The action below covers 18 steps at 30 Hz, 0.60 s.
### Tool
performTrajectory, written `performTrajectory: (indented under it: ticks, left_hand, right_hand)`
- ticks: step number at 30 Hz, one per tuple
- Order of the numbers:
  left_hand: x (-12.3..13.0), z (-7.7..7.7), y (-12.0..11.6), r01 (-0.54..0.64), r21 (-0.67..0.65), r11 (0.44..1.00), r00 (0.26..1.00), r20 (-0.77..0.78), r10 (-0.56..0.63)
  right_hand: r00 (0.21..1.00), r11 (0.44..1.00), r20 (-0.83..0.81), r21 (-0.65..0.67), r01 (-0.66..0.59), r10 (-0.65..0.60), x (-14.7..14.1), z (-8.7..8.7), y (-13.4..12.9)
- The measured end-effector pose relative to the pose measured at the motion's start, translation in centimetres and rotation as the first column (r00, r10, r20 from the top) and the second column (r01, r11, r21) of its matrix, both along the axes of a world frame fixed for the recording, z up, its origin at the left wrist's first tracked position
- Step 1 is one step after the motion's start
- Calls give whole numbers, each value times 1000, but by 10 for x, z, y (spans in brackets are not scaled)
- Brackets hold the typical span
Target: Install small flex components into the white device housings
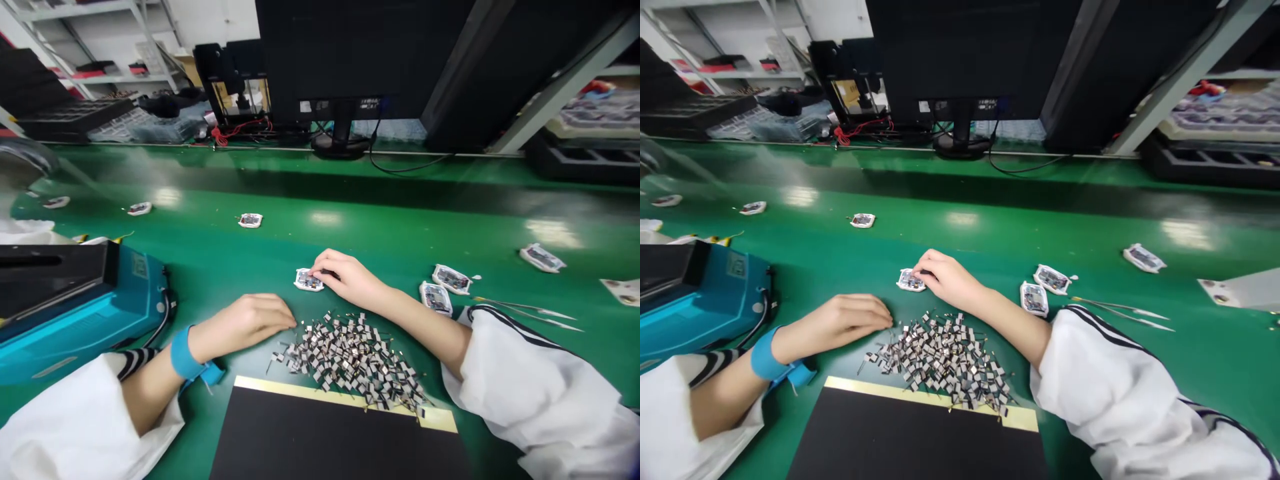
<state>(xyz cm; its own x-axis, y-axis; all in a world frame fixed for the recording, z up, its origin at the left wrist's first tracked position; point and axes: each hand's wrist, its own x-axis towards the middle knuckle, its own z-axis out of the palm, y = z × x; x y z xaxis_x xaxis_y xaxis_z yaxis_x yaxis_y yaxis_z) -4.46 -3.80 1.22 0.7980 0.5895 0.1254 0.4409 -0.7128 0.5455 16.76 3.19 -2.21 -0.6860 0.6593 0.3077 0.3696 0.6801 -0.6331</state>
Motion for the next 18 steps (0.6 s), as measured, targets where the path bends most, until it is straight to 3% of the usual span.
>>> performTrajectory:
  ticks: [3, 5, 9, 13, 18]
  left_hand:
    - [2, -4, 4, -220, 16, 975, 966, 141, 215]
    - [5, -5, 5, -294, 11, 956, 942, 172, 288]
    - [8, -6, 6, -303, -6, 953, 942, 147, 301]
    - [8, -7, 7, -411, 1, 912, 900, 157, 406]
    - [4, -9, 3, -337, -130, 933, 935, 73, 348]
  right_hand:
    - [999, 999, -31, -20, 33, -33, -4, -3, -1]
    - [1000, 1000, -29, -25, 10, -11, -5, -4, -3]
    - [997, 995, 3, -62, -75, 75, -3, -1, -10]
    - [994, 992, 31, -74, -101, 104, 2, 0, -12]
    - [992, 989, 59, -96, -109, 115, 3, -3, -8]
